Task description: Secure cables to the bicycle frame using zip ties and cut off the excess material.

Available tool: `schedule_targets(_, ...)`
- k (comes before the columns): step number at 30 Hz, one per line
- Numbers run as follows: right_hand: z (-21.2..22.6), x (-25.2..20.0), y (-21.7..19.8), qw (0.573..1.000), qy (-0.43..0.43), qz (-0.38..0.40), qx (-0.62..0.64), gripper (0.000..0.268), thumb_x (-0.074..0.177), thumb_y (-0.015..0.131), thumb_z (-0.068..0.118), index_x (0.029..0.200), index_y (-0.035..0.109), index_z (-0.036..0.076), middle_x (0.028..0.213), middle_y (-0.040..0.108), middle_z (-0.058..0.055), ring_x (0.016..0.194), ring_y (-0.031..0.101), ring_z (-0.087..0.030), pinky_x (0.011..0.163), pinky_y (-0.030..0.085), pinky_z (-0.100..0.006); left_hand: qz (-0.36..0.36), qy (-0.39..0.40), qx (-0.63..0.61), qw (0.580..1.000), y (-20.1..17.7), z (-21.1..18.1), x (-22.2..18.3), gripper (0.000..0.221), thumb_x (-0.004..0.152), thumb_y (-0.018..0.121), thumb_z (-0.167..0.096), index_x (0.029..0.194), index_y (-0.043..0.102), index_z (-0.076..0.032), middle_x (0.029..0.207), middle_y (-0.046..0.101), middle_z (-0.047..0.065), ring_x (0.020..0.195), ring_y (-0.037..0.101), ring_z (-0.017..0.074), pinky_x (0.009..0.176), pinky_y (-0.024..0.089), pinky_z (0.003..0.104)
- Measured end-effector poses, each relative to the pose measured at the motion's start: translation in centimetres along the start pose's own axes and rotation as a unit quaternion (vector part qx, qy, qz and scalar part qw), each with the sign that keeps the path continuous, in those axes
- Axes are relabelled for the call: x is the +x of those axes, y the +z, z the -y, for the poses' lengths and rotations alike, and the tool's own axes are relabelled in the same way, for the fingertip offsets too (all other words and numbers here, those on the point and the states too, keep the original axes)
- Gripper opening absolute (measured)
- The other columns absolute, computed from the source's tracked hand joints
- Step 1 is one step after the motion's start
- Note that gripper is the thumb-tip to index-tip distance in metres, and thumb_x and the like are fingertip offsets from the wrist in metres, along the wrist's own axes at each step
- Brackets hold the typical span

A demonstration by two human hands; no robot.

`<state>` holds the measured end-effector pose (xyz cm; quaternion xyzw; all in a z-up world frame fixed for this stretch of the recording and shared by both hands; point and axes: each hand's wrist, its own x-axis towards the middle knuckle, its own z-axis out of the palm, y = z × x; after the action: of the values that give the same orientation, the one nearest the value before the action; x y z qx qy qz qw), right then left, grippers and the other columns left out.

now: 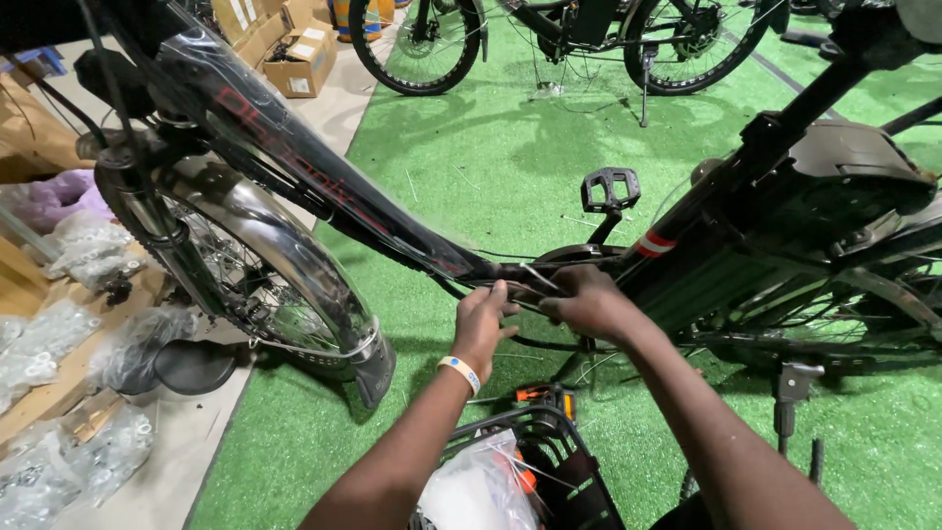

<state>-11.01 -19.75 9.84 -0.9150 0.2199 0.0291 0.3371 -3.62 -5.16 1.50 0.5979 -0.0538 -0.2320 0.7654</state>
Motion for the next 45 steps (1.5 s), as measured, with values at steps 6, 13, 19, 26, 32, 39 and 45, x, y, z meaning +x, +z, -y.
schedule_targets(6,-1.8,-1.0,-2.6,0.995,-0.022,-0.095,0.004,0.025,0.077,0.074,0.032,0.097,0.077,0.018,0.106,0.073,-0.013,0.108,0.064,-0.036,0.09,0.051,-0.044,-0.138,0.041,0.188,0.971,-2.3,0.8,1.8,0.022,0.086,0.063,-0.033,0.099,0.068,-0.017,0.092,0.075,-0.001,0.079,0.073,0.0146,0.066,0.056,0.03)
schedule_targets(13,-2.1,0.1,-1.3,0.985,-0.016,-0.14,-0.094,0.029,0.068,0.07,0.024,0.096,0.077,0.027,0.085,0.075,-0.009,0.091,0.069,-0.036,0.081,0.057,-0.046,-0.188,-0.018,0.155,0.97,-1.7,-2.0,0.3,0.032,0.082,0.068,-0.039,0.102,0.067,-0.014,0.084,0.075,0.004,0.08,0.072,0.0183,0.073,0.056,0.031)
schedule_targets(19,2.2,0.8,-2.1,0.976,-0.106,-0.179,-0.059,0.024,0.081,0.066,0.04,0.094,0.074,0.02,0.084,0.073,-0.009,0.089,0.07,-0.034,0.075,0.054,-0.044,-0.145,-0.057,0.03,0.987,0.3,-1.0,0.5,0.057,0.092,0.06,-0.028,0.136,0.042,0.003,0.123,0.059,0.024,0.104,0.067,0.0314,0.09,0.053,0.053)
schedule_targets(26,4.4,6.8,-0.1,0.991,-0.11,-0.032,-0.071,0.04,0.096,0.04,0.04,0.109,0.069,0.015,0.105,0.071,-0.012,0.108,0.062,-0.04,0.094,0.047,-0.053,-0.174,-0.067,0.017,0.982,2.5,0.4,0.5,0.037,0.086,0.061,-0.018,0.12,0.056,-0.003,0.099,0.066,0.015,0.094,0.07,0.0283,0.081,0.055,0.053)
schedule_targets(32,3.1,11.4,1.9,0.99,-0.087,0.061,-0.094,0.039,0.092,0.044,0.039,0.111,0.071,0.017,0.112,0.069,-0.016,0.116,0.057,-0.042,0.103,0.043,-0.051,-0.174,-0.053,0.028,0.983,2.7,1.3,1.1,0.041,0.089,0.057,-0.017,0.127,0.054,-0.003,0.107,0.067,0.016,0.097,0.07,0.0272,0.077,0.057,0.047)
schedule_targets(39,2.6,8.7,-5.4,0.98,-0.051,-0.177,-0.08,0.033,0.094,0.047,0.03,0.099,0.073,0.009,0.088,0.07,-0.022,0.096,0.065,-0.045,0.084,0.05,-0.055,-0.155,-0.059,0.042,0.985,2.2,-0.7,0.4,0.039,0.089,0.06,-0.023,0.121,0.058,0.001,0.102,0.07,0.017,0.095,0.071,0.0253,0.072,0.058,0.038)
schedule_targets(45,3.0,5.9,-7.9,0.951,-0.068,-0.263,-0.148,0.053,0.104,0.032,0.045,0.091,0.067,0.007,0.081,0.067,-0.024,0.087,0.066,-0.047,0.078,0.052,-0.056,-0.152,-0.059,0.022,0.986,2.1,-1.3,0.6,0.037,0.085,0.066,-0.024,0.112,0.063,0.002,0.096,0.072,0.017,0.091,0.072,0.0278,0.074,0.057,0.041)
